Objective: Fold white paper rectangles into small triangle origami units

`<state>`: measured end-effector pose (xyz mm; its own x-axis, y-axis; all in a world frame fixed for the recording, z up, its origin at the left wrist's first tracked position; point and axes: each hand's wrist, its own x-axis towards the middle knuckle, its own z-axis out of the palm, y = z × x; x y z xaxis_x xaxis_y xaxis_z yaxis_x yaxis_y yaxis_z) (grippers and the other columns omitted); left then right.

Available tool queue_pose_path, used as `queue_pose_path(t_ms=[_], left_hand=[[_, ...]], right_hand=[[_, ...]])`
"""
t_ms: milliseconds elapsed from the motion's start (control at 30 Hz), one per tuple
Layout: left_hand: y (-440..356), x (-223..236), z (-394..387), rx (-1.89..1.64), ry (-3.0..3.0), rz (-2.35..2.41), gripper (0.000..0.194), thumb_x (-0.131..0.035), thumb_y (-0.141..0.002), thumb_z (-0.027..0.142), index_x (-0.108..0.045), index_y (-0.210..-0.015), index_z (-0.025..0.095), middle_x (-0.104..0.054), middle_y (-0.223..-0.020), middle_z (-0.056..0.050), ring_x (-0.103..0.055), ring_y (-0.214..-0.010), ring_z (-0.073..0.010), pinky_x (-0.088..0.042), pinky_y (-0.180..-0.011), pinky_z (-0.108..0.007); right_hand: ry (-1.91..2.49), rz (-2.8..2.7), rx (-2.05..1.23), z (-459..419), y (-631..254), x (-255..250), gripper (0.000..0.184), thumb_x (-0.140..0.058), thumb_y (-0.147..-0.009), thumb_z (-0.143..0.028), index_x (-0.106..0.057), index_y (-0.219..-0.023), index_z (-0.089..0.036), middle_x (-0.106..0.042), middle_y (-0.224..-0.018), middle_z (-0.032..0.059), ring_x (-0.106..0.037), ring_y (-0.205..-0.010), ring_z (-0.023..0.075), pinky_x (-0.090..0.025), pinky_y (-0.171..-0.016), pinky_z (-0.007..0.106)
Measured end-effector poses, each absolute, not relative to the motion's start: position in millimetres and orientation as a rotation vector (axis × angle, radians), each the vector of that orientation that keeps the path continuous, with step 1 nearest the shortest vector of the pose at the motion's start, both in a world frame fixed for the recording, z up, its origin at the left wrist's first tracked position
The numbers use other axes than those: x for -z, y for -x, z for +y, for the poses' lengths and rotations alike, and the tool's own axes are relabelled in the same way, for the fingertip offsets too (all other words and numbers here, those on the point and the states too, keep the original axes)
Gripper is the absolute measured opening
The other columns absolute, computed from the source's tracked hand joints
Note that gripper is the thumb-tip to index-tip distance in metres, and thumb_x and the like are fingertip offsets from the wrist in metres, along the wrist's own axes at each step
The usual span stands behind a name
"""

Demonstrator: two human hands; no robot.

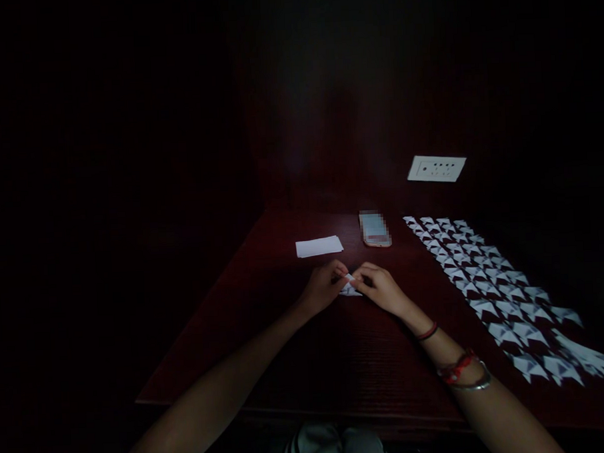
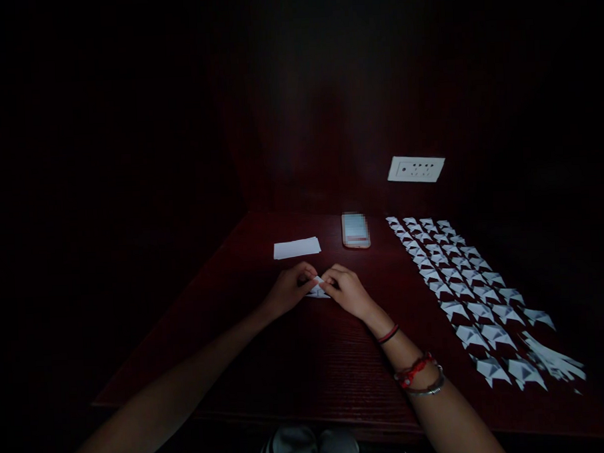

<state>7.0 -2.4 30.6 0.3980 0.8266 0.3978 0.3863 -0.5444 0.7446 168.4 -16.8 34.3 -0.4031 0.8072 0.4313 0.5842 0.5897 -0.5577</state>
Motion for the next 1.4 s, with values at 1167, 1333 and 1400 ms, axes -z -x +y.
queue_pose_path(t_ms=[1167, 1333, 1400], left_hand=[[-9.2, -37.8, -4.3, -1.104, -2.377, 0.954, 0.011, -0.04, -0.079, 0.015, -0.05, -0.074, 0.016, -0.046, -0.083, -0.002, -0.045, -0.082, -0.0131, -0.036, -0.076, -0.026], [-9.6, -33.0, -0.4, -1.115, -2.343, 1.009, 0.012, -0.04, -0.079, 0.017, -0.049, -0.072, 0.016, -0.046, -0.081, -0.002, -0.045, -0.079, -0.0133, -0.036, -0.074, -0.027], [-8.7, -29.2, 2.8, -1.08, -2.324, 1.018, 0.013, -0.039, -0.08, 0.02, -0.049, -0.072, 0.016, -0.047, -0.079, -0.001, -0.046, -0.078, -0.0133, -0.037, -0.074, -0.027]], right_hand=[[1.066, -1.972, -0.402, -18.3, -165.2, -35.5, 0.009, -0.049, -0.073, -0.019, -0.058, -0.072, -0.019, -0.044, -0.079, 0.0019, -0.046, -0.077, 0.013, -0.039, -0.072, 0.027], [1.087, -1.967, -0.413, -18.0, -164.6, -35.5, 0.01, -0.047, -0.075, -0.019, -0.057, -0.073, -0.018, -0.045, -0.077, 0.0018, -0.046, -0.076, 0.0126, -0.038, -0.071, 0.025], [1.115, -1.948, -0.406, -16.3, -166.3, -34.8, 0.01, -0.047, -0.075, -0.019, -0.056, -0.073, -0.018, -0.045, -0.077, 0.0019, -0.046, -0.076, 0.0128, -0.038, -0.071, 0.026]])
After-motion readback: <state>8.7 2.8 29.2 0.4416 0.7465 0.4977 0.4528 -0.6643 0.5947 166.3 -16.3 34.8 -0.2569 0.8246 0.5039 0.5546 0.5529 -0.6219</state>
